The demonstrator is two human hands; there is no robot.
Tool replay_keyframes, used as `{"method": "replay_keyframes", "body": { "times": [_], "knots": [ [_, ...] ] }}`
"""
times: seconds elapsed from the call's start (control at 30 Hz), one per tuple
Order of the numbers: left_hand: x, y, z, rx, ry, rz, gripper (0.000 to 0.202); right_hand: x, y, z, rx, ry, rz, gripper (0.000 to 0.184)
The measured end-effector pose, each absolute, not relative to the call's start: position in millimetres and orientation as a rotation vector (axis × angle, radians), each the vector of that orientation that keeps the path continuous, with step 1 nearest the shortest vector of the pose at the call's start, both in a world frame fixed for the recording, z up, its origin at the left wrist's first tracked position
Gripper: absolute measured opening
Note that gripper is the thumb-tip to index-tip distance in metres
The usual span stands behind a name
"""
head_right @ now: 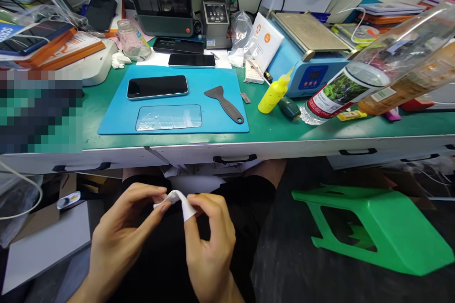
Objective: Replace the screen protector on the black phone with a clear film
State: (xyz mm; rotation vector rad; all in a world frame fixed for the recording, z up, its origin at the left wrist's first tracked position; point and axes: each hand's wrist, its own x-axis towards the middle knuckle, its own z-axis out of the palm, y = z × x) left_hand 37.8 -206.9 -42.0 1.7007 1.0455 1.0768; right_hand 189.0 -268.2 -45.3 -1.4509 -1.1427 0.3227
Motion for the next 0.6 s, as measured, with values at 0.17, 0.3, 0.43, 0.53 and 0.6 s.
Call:
{"method": "replay_keyframes", "body": {
  "times": [0.17, 0.3, 0.43, 0.53, 0.6],
  "knots": [
    [47.1, -218.6, -39.4, 1.699, 0.939, 1.138, 0.031, 173.5, -270.0, -50.5, -1.291, -1.166, 0.309, 0.044],
    [50.6, -221.0, -37.6, 1.702, 0.89, 1.187, 0.033, 170.2, -272.9, -51.1, -1.22, -1.13, 0.439, 0.047],
    [49.8, -219.1, -38.1, 1.848, 0.822, 1.32, 0.042, 169.6, -272.9, -50.8, -1.169, -1.04, 0.493, 0.045],
    [49.6, -217.9, -38.6, 1.933, 0.758, 1.396, 0.051, 169.4, -270.9, -50.0, -1.18, -0.929, 0.532, 0.037],
    [49.6, -217.6, -39.4, 1.945, 0.733, 1.388, 0.052, 169.5, -270.1, -48.3, -1.181, -0.923, 0.517, 0.035]
  ]
}}
